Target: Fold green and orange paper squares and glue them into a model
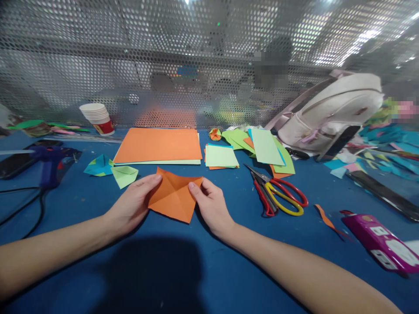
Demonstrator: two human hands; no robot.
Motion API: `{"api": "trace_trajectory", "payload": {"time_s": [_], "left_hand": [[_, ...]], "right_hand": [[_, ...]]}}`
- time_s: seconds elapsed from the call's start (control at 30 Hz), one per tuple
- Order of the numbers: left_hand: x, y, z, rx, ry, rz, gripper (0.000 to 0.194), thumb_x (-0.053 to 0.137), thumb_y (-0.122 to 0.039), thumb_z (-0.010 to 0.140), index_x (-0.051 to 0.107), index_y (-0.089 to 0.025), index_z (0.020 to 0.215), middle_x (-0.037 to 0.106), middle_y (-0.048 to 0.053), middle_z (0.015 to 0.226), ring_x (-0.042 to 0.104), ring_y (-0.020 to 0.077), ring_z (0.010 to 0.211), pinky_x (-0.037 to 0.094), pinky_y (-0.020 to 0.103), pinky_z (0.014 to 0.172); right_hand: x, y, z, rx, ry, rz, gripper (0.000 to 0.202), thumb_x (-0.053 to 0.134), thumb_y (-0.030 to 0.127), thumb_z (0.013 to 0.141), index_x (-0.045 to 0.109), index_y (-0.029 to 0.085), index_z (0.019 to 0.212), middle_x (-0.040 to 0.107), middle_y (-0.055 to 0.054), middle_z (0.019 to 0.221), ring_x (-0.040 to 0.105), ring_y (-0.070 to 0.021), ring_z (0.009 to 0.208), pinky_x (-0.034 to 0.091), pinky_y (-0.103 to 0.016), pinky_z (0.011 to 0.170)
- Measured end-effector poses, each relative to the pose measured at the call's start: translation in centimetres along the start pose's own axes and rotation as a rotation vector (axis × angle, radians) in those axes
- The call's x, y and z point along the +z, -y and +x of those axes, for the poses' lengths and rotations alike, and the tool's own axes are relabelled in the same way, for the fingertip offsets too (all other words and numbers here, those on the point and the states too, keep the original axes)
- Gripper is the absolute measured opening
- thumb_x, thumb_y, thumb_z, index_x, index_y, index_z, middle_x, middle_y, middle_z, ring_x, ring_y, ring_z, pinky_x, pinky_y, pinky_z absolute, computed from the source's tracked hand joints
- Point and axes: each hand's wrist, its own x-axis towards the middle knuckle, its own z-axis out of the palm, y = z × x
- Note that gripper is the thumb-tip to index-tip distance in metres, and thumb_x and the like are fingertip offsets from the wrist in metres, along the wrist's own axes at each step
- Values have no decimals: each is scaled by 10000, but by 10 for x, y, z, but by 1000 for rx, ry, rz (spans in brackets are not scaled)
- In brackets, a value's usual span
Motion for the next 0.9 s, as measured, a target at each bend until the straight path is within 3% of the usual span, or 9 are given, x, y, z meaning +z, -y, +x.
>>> {"api": "trace_trajectory", "payload": {"time_s": [0.27,0.5,0.67,0.9], "left_hand": [[2,-3,-2,-14,12,14,220,638,-311,774,699,-175,936,722,77,944,671,219,828,514,311,756],[6,-1,-4,-20,36,-35,180,640,-205,765,684,-157,933,712,80,985,659,221,907,510,321,813],[5,-2,-3,-49,3,-48,213,617,-217,790,682,-148,981,705,91,1021,662,213,905,516,315,811],[2,-3,0,-67,-4,-45,225,622,-222,785,689,-134,981,722,97,964,674,211,836,523,305,765]], "right_hand": [[1,-1,0,88,-18,50,297,692,477,697,624,213,814,686,-36,857,634,-197,797,522,-353,752],[-1,-6,3,81,-63,60,265,673,460,725,615,212,799,677,-37,841,628,-193,777,515,-350,743],[1,0,2,38,-77,-47,261,669,453,722,608,201,756,644,-22,761,592,-170,708,496,-315,663],[0,0,-1,-56,-77,-260,232,622,419,765,650,202,842,632,-5,726,550,-144,651,458,-282,608]]}}
